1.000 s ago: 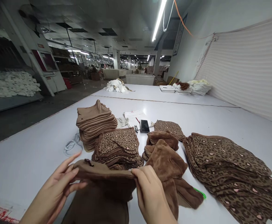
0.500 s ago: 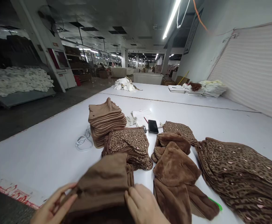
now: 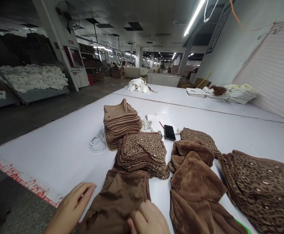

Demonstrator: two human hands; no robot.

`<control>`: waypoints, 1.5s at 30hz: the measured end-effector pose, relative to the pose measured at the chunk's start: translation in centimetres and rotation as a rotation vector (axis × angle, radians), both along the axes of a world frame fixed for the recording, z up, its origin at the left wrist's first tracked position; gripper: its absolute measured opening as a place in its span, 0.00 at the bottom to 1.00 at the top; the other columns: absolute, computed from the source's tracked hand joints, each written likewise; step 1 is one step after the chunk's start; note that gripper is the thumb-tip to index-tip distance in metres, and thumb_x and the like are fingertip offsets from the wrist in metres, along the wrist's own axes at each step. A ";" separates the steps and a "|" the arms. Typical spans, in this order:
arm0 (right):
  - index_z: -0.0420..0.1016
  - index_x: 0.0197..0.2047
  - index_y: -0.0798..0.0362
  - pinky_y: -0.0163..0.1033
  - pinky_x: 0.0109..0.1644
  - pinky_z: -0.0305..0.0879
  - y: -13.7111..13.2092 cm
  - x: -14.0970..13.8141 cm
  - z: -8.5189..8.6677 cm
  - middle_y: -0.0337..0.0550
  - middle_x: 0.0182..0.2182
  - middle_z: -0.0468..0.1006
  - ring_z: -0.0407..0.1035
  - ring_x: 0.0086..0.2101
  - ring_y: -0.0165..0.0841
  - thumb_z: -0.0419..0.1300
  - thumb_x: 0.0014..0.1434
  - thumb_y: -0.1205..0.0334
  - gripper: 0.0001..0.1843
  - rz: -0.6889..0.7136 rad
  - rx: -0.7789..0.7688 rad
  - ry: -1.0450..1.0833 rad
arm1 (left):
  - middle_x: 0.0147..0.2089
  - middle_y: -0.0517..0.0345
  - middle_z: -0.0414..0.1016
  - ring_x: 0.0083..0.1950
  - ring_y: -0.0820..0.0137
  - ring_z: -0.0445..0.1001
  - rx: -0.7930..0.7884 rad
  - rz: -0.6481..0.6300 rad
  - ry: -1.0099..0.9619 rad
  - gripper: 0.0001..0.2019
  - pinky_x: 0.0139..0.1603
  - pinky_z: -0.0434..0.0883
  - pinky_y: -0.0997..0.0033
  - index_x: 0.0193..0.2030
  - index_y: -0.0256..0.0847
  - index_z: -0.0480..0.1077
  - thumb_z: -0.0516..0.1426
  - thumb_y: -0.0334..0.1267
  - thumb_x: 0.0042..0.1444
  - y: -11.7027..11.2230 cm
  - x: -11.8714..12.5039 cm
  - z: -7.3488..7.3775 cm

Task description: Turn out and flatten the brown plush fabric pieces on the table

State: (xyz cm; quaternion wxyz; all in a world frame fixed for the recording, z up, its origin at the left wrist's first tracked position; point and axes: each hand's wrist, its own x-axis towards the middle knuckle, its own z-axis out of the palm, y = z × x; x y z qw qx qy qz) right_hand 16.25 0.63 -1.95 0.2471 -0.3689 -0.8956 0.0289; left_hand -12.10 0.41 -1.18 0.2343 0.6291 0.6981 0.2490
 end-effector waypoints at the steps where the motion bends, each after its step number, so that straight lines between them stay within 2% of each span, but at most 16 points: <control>1: 0.71 0.34 0.51 0.35 0.32 0.62 0.6 -1.8 1.1 0.43 0.29 0.75 0.71 0.30 0.33 0.45 0.70 0.64 0.17 -0.043 -0.125 0.039 | 0.43 0.53 0.80 0.46 0.63 0.78 -0.019 -0.020 0.009 0.17 0.47 0.72 0.65 0.40 0.44 0.71 0.43 0.44 0.64 1.2 0.6 0.7; 4: 0.74 0.32 0.53 0.42 0.36 0.63 3.1 -7.6 3.5 0.51 0.31 0.79 0.75 0.33 0.41 0.46 0.69 0.57 0.20 -0.314 -0.490 0.032 | 0.33 0.58 0.77 0.37 0.64 0.76 -0.069 -0.102 0.020 0.09 0.39 0.69 0.67 0.33 0.44 0.70 0.50 0.36 0.58 3.6 2.1 1.5; 6: 0.77 0.33 0.59 0.47 0.37 0.63 4.6 -10.5 3.5 0.62 0.33 0.80 0.76 0.35 0.52 0.51 0.66 0.56 0.19 -0.401 -0.547 0.025 | 0.30 0.59 0.75 0.34 0.64 0.76 -0.089 -0.132 0.027 0.08 0.37 0.69 0.68 0.33 0.43 0.70 0.50 0.31 0.54 3.9 2.8 0.9; 8: 0.78 0.34 0.64 0.49 0.37 0.63 5.6 -11.7 2.4 0.70 0.34 0.80 0.76 0.37 0.57 0.57 0.59 0.64 0.11 -0.425 -0.600 0.042 | 0.33 0.57 0.76 0.37 0.65 0.76 -0.087 -0.141 0.025 0.10 0.40 0.70 0.67 0.37 0.42 0.69 0.49 0.28 0.54 3.5 3.1 0.0; 10: 0.76 0.33 0.63 0.49 0.38 0.62 5.9 -11.3 1.2 0.68 0.35 0.79 0.75 0.36 0.55 0.56 0.56 0.71 0.07 -0.425 -0.649 0.113 | 0.40 0.54 0.76 0.43 0.65 0.77 -0.072 -0.148 0.014 0.12 0.46 0.71 0.65 0.42 0.41 0.68 0.46 0.28 0.57 3.0 3.2 -0.9; 13: 0.69 0.30 0.54 0.45 0.41 0.62 5.6 -9.2 0.0 0.50 0.31 0.76 0.72 0.35 0.42 0.51 0.60 0.68 0.09 -0.382 -0.741 0.336 | 0.47 0.48 0.74 0.51 0.63 0.75 -0.043 -0.153 -0.003 0.14 0.53 0.70 0.61 0.48 0.39 0.66 0.43 0.29 0.61 2.5 3.0 -1.4; 17: 0.63 0.30 0.51 0.34 0.32 0.61 4.9 -7.3 -0.4 0.34 0.26 0.64 0.62 0.25 0.28 0.51 0.59 0.55 0.10 -0.253 -0.998 0.683 | 0.44 0.52 0.73 0.47 0.63 0.76 -0.015 -0.187 -0.046 0.12 0.50 0.72 0.61 0.48 0.41 0.68 0.47 0.37 0.64 2.6 3.3 -0.8; 21: 0.62 0.30 0.50 0.31 0.23 0.51 4.1 -7.2 -0.8 0.29 0.19 0.59 0.52 0.18 0.25 0.53 0.55 0.49 0.13 -0.235 -1.173 0.889 | 0.35 0.58 0.74 0.40 0.67 0.76 0.122 -0.233 -0.112 0.10 0.41 0.73 0.70 0.35 0.43 0.69 0.50 0.40 0.66 2.8 4.2 -0.2; 24: 0.66 0.28 0.52 0.33 0.29 0.58 3.6 -7.2 -0.8 0.32 0.20 0.66 0.58 0.23 0.27 0.63 0.53 0.48 0.16 -0.244 -1.178 0.994 | 0.31 0.60 0.72 0.34 0.69 0.75 0.198 -0.238 -0.083 0.13 0.35 0.71 0.73 0.30 0.43 0.67 0.49 0.38 0.67 2.6 4.8 -0.5; 27: 0.76 0.31 0.55 0.37 0.48 0.61 3.3 -7.2 -0.7 0.39 0.29 0.76 0.67 0.37 0.34 0.71 0.48 0.52 0.15 -0.181 -1.204 1.168 | 0.33 0.59 0.74 0.36 0.70 0.77 0.285 -0.254 -0.054 0.12 0.36 0.72 0.74 0.35 0.44 0.69 0.47 0.37 0.68 2.3 5.1 -1.4; 28: 0.78 0.32 0.55 0.38 0.49 0.61 3.2 -7.2 -0.8 0.39 0.30 0.77 0.68 0.38 0.35 0.72 0.47 0.52 0.15 -0.151 -1.240 1.223 | 0.33 0.59 0.75 0.36 0.69 0.77 0.332 -0.252 -0.031 0.12 0.36 0.73 0.74 0.37 0.45 0.69 0.47 0.36 0.68 2.3 5.1 -1.9; 32: 0.79 0.32 0.53 0.35 0.36 0.61 2.8 -7.6 -1.1 0.37 0.24 0.74 0.66 0.27 0.29 0.70 0.47 0.44 0.20 -0.061 -1.403 1.372 | 0.35 0.55 0.78 0.35 0.63 0.79 0.541 -0.225 0.097 0.11 0.34 0.75 0.66 0.44 0.45 0.66 0.43 0.34 0.68 2.2 5.1 -4.4; 36: 0.80 0.35 0.55 0.39 0.40 0.65 2.4 -8.2 -1.0 0.44 0.27 0.77 0.71 0.31 0.35 0.70 0.49 0.45 0.21 0.177 -1.559 1.540 | 0.33 0.53 0.78 0.33 0.63 0.80 0.605 -0.180 0.182 0.08 0.30 0.76 0.67 0.48 0.43 0.62 0.45 0.32 0.66 2.3 5.4 -5.9; 39: 0.81 0.36 0.55 0.41 0.44 0.67 2.4 -8.5 -1.2 0.45 0.29 0.79 0.74 0.34 0.37 0.70 0.52 0.51 0.16 0.254 -1.586 1.653 | 0.31 0.56 0.77 0.30 0.64 0.79 0.628 -0.213 0.242 0.11 0.29 0.76 0.68 0.46 0.45 0.62 0.46 0.26 0.62 2.4 5.4 -5.7; 42: 0.80 0.35 0.54 0.41 0.45 0.67 2.5 -8.7 -1.8 0.43 0.29 0.80 0.74 0.36 0.37 0.70 0.52 0.51 0.14 0.208 -1.566 1.716 | 0.32 0.54 0.78 0.31 0.62 0.79 0.652 -0.236 0.312 0.18 0.30 0.77 0.65 0.45 0.43 0.62 0.46 0.20 0.53 2.4 5.4 -5.1; 45: 0.78 0.35 0.53 0.40 0.44 0.67 2.3 -8.8 -2.2 0.42 0.30 0.80 0.75 0.36 0.36 0.73 0.49 0.53 0.15 0.133 -1.559 1.755 | 0.32 0.53 0.79 0.32 0.60 0.79 0.688 -0.273 0.393 0.22 0.32 0.77 0.60 0.48 0.40 0.64 0.47 0.19 0.48 2.3 5.5 -4.8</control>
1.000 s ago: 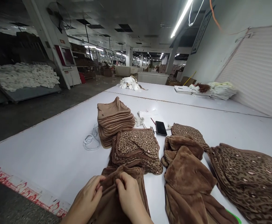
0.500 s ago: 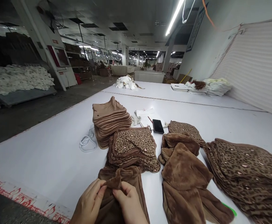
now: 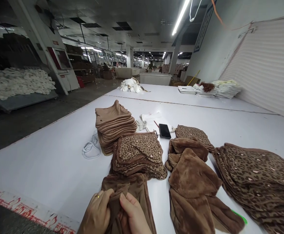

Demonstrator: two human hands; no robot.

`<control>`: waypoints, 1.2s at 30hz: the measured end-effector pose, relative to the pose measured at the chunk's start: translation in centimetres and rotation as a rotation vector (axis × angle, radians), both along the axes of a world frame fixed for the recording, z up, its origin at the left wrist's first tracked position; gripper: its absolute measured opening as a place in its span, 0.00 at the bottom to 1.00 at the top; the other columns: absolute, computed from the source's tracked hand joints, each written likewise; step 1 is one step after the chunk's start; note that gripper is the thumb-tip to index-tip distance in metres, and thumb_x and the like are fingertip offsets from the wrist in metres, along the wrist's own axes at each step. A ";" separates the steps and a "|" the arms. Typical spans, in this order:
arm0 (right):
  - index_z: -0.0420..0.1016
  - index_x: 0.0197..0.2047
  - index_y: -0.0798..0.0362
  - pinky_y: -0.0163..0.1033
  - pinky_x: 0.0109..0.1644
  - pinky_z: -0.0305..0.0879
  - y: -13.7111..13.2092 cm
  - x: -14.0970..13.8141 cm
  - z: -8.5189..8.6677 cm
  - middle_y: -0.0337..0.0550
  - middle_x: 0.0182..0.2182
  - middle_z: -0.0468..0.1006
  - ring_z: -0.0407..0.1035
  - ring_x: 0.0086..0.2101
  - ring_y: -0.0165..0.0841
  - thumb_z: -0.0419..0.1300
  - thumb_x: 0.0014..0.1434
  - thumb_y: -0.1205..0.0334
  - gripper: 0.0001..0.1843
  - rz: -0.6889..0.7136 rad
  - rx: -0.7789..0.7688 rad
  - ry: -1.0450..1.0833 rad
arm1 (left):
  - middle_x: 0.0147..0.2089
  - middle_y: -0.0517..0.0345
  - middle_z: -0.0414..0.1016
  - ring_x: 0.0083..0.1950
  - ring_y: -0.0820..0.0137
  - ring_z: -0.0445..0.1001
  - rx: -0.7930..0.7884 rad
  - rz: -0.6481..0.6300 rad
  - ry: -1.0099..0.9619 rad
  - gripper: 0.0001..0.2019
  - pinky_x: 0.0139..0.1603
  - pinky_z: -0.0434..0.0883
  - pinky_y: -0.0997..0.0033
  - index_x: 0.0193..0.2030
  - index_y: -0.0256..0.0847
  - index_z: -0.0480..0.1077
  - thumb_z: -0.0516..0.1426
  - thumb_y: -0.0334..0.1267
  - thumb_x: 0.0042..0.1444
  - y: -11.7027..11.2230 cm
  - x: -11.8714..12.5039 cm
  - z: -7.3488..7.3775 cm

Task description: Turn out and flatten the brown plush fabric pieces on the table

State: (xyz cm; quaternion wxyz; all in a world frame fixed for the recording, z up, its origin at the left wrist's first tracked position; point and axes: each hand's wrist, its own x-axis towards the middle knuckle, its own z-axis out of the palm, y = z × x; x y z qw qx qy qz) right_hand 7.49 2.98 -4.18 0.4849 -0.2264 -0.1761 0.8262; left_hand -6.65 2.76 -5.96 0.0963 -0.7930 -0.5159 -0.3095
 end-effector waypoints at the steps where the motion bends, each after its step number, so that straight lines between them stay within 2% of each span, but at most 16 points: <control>1: 0.77 0.35 0.54 0.39 0.44 0.67 -0.1 0.0 -0.1 0.42 0.30 0.80 0.75 0.35 0.35 0.74 0.47 0.54 0.17 -0.010 -0.019 -0.015 | 0.32 0.53 0.78 0.31 0.59 0.78 0.011 -0.011 0.028 0.22 0.31 0.77 0.60 0.49 0.40 0.65 0.47 0.19 0.48 -0.1 0.0 0.0; 4: 0.74 0.33 0.55 0.34 0.42 0.67 -0.1 0.0 -0.1 0.39 0.29 0.80 0.74 0.32 0.29 0.77 0.42 0.60 0.19 -0.047 -0.063 -0.059 | 0.32 0.53 0.79 0.31 0.59 0.78 0.030 -0.033 0.084 0.23 0.32 0.76 0.58 0.52 0.37 0.65 0.48 0.19 0.48 -0.2 0.1 -0.1; 6: 0.69 0.28 0.53 0.28 0.33 0.65 0.0 0.2 -0.2 0.32 0.22 0.75 0.68 0.23 0.22 0.78 0.40 0.60 0.21 -0.068 -0.082 -0.069 | 0.35 0.49 0.80 0.32 0.58 0.78 0.026 -0.025 0.092 0.24 0.33 0.76 0.57 0.54 0.34 0.64 0.47 0.19 0.50 -0.2 0.1 -0.2; 9: 0.64 0.26 0.51 0.23 0.14 0.43 0.1 0.4 -0.1 0.21 0.11 0.60 0.44 0.10 0.16 0.76 0.40 0.59 0.22 0.025 -0.094 -0.079 | 0.37 0.46 0.81 0.33 0.59 0.79 -0.005 -0.005 0.059 0.23 0.32 0.76 0.61 0.56 0.32 0.63 0.46 0.20 0.53 0.0 0.0 -0.3; 11: 0.65 0.29 0.50 0.25 0.12 0.33 0.1 0.6 0.1 0.19 0.09 0.56 0.36 0.09 0.15 0.74 0.41 0.58 0.21 0.129 -0.093 -0.081 | 0.35 0.47 0.80 0.33 0.61 0.79 -0.034 -0.014 0.024 0.20 0.32 0.76 0.64 0.55 0.33 0.62 0.46 0.23 0.57 0.1 0.0 -0.8; 16: 0.64 0.31 0.50 0.24 0.11 0.33 0.0 0.9 0.0 0.20 0.11 0.59 0.35 0.09 0.14 0.70 0.41 0.60 0.18 0.205 -0.075 -0.078 | 0.37 0.49 0.83 0.34 0.60 0.81 -0.057 -0.109 0.005 0.19 0.37 0.76 0.59 0.58 0.37 0.63 0.48 0.29 0.60 0.4 0.1 -3.1; 20: 0.61 0.29 0.49 0.25 0.10 0.34 0.1 0.8 -0.6 0.20 0.09 0.57 0.36 0.08 0.16 0.71 0.40 0.54 0.22 0.174 -0.028 -0.112 | 0.38 0.50 0.84 0.33 0.59 0.81 -0.101 -0.110 -0.059 0.21 0.34 0.76 0.59 0.59 0.39 0.65 0.50 0.30 0.59 0.6 0.1 -4.1; 22: 0.59 0.28 0.49 0.25 0.11 0.34 0.1 0.5 -0.9 0.19 0.09 0.56 0.36 0.08 0.16 0.72 0.40 0.49 0.25 0.100 0.008 -0.153 | 0.41 0.50 0.83 0.37 0.59 0.82 -0.130 -0.078 -0.126 0.19 0.38 0.78 0.60 0.58 0.39 0.67 0.49 0.32 0.61 0.6 -0.3 -3.4; 25: 0.60 0.30 0.50 0.24 0.13 0.34 -0.1 0.0 -1.4 0.19 0.11 0.56 0.39 0.09 0.15 0.71 0.45 0.43 0.26 -0.013 0.055 -0.243 | 0.43 0.49 0.82 0.44 0.63 0.82 -0.228 0.034 -0.301 0.16 0.43 0.79 0.67 0.50 0.40 0.70 0.43 0.34 0.66 0.3 -1.3 -1.2; 27: 0.61 0.31 0.50 0.25 0.13 0.34 -0.3 0.1 -1.7 0.19 0.12 0.55 0.40 0.09 0.16 0.69 0.47 0.39 0.27 -0.024 0.072 -0.316 | 0.42 0.53 0.82 0.44 0.65 0.82 -0.497 0.057 -0.547 0.15 0.42 0.78 0.72 0.46 0.42 0.72 0.45 0.41 0.68 0.1 -2.0 0.5; 29: 0.63 0.33 0.50 0.27 0.12 0.36 -0.4 0.8 -1.6 0.22 0.14 0.61 0.43 0.08 0.18 0.68 0.45 0.36 0.28 -0.015 0.081 -0.386 | 0.39 0.56 0.82 0.43 0.63 0.81 -0.741 0.052 -0.776 0.16 0.43 0.77 0.71 0.42 0.42 0.74 0.53 0.51 0.62 0.2 -2.4 1.9; 31: 0.68 0.37 0.51 0.29 0.15 0.50 -0.1 2.1 -0.9 0.31 0.22 0.72 0.56 0.13 0.22 0.66 0.51 0.39 0.24 -0.095 0.152 -0.577 | 0.36 0.57 0.80 0.43 0.61 0.79 -0.838 0.049 -0.935 0.20 0.45 0.76 0.69 0.38 0.41 0.74 0.58 0.58 0.54 0.4 -2.6 2.7; 32: 0.70 0.40 0.51 0.30 0.21 0.59 0.2 2.9 -0.4 0.37 0.29 0.76 0.63 0.18 0.25 0.64 0.55 0.43 0.20 -0.154 0.202 -0.702 | 0.35 0.57 0.79 0.42 0.62 0.78 -0.860 0.046 -1.007 0.21 0.44 0.75 0.69 0.37 0.42 0.73 0.59 0.60 0.53 0.5 -2.6 3.0; 33: 0.72 0.42 0.52 0.34 0.34 0.67 0.6 3.6 0.2 0.43 0.35 0.77 0.71 0.30 0.31 0.59 0.60 0.48 0.16 -0.250 0.320 -0.948 | 0.35 0.58 0.79 0.42 0.62 0.78 -0.897 0.028 -1.085 0.22 0.44 0.75 0.69 0.38 0.42 0.72 0.59 0.61 0.52 0.6 -2.6 3.3; 34: 0.73 0.44 0.53 0.42 0.47 0.67 1.0 4.2 0.8 0.49 0.41 0.77 0.72 0.41 0.38 0.56 0.62 0.52 0.15 -0.288 0.412 -1.154 | 0.36 0.59 0.79 0.42 0.63 0.78 -0.940 0.009 -1.160 0.23 0.45 0.74 0.69 0.39 0.43 0.71 0.59 0.62 0.52 0.6 -2.6 3.4; 36: 0.75 0.49 0.55 0.52 0.58 0.57 2.0 4.9 1.7 0.54 0.48 0.76 0.67 0.51 0.47 0.54 0.62 0.57 0.16 -0.268 0.486 -1.289 | 0.38 0.60 0.79 0.43 0.64 0.78 -1.007 -0.016 -1.264 0.23 0.43 0.74 0.69 0.42 0.44 0.70 0.60 0.61 0.51 0.6 -2.5 3.9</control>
